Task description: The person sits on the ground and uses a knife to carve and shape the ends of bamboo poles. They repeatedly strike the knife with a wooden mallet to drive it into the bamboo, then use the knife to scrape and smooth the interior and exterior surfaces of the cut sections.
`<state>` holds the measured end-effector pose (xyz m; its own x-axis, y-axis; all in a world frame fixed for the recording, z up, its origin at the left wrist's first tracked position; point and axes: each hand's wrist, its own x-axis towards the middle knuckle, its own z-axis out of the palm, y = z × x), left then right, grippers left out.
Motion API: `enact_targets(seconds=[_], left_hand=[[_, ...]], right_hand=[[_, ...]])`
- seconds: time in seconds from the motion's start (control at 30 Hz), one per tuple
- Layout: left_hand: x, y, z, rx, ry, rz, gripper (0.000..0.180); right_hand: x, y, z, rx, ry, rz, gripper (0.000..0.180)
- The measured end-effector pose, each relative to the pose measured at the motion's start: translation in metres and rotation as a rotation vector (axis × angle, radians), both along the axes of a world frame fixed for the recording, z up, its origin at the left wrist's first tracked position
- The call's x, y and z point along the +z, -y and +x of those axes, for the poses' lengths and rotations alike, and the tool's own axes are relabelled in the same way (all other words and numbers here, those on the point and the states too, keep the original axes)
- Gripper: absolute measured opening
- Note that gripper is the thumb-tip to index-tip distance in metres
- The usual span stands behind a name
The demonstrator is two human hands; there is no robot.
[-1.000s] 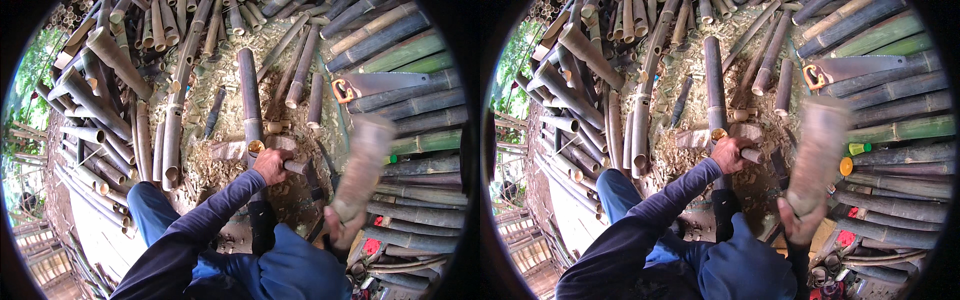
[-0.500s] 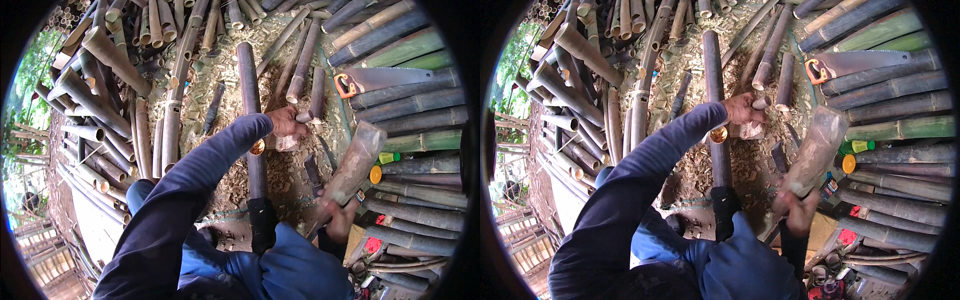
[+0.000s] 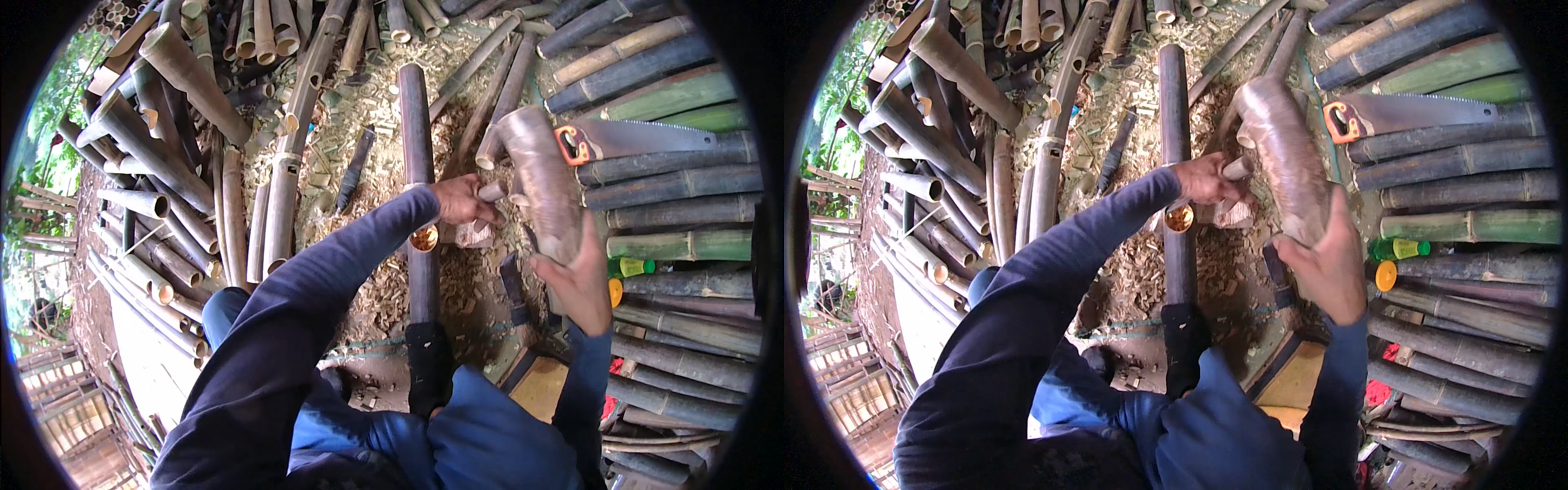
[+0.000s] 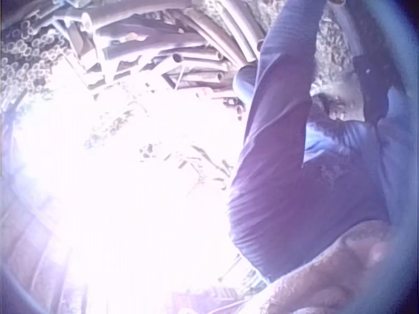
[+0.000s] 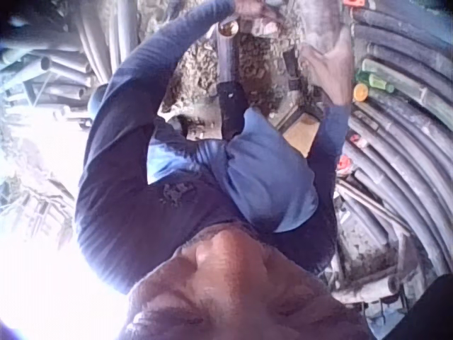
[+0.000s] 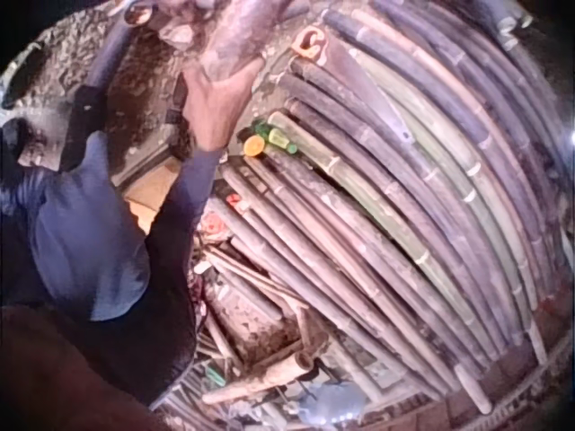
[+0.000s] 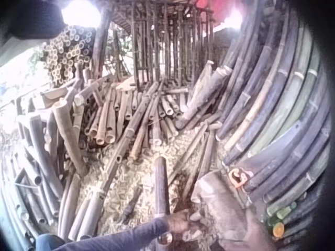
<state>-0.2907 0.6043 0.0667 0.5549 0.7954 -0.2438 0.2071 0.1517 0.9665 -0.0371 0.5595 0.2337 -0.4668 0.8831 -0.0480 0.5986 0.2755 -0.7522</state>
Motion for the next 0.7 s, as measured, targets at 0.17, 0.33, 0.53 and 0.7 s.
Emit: enact_targets(seconds=[0.17,0.33,0.53,0.7], left_hand=[[0.014,0.022,-0.025,0.051,-0.034,0.086,0.044],[0.028,0.086,-0.007,0.705,-0.104,0.655,0.010],[0.030,0.109,-0.028,1.558,0.560,0.257,0.023],[0.015,0.109,-0.048,1.741,0.924,0.061,0.029]], right_hand=[[0.003,0.026,-0.035,-0.092,-0.253,0.299,0.077],[0.024,0.023,-0.061,0.093,0.178,0.024,0.082],[0.037,0.032,-0.047,0.131,0.027,0.133,0.082],[0.047,0.021,-0.071,0.247,-0.024,0.149,0.077]])
